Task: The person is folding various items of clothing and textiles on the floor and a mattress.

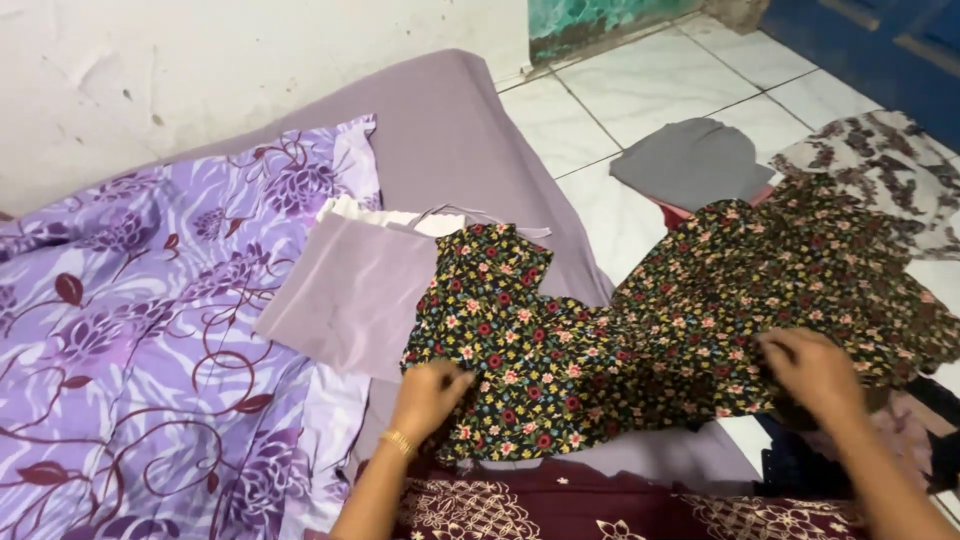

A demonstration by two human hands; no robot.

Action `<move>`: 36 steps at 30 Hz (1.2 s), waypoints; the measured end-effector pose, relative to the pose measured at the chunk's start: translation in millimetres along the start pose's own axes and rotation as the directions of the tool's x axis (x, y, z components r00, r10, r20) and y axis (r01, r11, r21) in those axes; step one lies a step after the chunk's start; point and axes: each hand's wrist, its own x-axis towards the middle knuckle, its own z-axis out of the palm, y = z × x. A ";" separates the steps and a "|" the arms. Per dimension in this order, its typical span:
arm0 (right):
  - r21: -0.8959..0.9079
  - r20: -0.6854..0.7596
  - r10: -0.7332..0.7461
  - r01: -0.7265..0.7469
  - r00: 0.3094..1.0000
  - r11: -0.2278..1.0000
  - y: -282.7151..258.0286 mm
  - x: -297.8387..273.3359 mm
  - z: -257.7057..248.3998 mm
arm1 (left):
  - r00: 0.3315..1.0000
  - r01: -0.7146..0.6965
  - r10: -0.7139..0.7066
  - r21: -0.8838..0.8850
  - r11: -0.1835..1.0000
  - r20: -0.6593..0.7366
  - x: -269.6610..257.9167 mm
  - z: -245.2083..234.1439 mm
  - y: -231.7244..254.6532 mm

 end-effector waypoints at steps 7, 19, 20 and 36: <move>0.297 0.049 -0.351 0.322 0.935 0.899 -169.2 32.7 74.1 | 0.954 0.295 -0.294 0.012 0.955 -0.052 63.9 85.7 -40.6; 0.516 0.421 -0.229 -0.024 0.878 0.856 -289.3 58.5 100.3 | 0.853 0.278 -0.398 -0.353 0.894 -0.337 52.2 21.4 -18.6; 0.580 0.433 -0.203 -0.099 0.878 0.808 -297.5 56.3 65.0 | 0.837 0.268 -0.412 -0.387 0.882 -0.361 54.7 19.7 -25.6; 0.912 0.334 -0.456 -0.160 0.825 0.378 -291.0 6.3 -78.6 | 0.974 0.173 0.057 -0.886 0.431 0.218 31.3 -28.8 159.2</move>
